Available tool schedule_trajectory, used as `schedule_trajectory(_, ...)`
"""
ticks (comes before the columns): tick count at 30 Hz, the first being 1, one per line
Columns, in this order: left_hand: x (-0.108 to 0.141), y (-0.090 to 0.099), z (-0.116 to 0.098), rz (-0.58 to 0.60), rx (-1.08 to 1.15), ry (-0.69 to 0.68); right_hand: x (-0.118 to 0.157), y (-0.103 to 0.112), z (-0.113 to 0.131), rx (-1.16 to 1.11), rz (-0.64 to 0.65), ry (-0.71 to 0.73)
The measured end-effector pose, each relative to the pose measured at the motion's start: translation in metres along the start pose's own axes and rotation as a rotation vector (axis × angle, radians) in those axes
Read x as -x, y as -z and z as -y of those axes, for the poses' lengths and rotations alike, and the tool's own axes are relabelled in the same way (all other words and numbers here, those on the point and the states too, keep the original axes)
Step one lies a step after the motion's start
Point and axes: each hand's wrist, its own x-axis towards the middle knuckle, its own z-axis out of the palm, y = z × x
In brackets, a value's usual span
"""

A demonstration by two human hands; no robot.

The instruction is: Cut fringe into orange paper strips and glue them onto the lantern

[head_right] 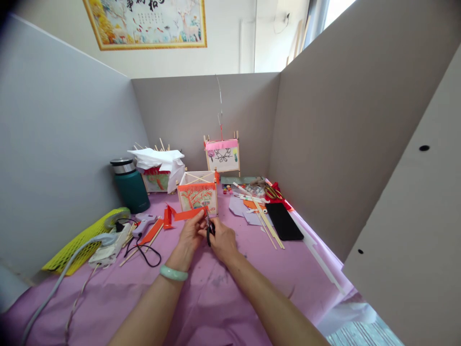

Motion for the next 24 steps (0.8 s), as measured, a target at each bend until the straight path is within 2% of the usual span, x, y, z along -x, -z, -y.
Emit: schedule_trajectory(24, 0.002, -0.0016, -0.002, -0.004, -0.007, -0.008, 0.0002, 0.002, 0.0027, -0.001, 0.009, -0.022)
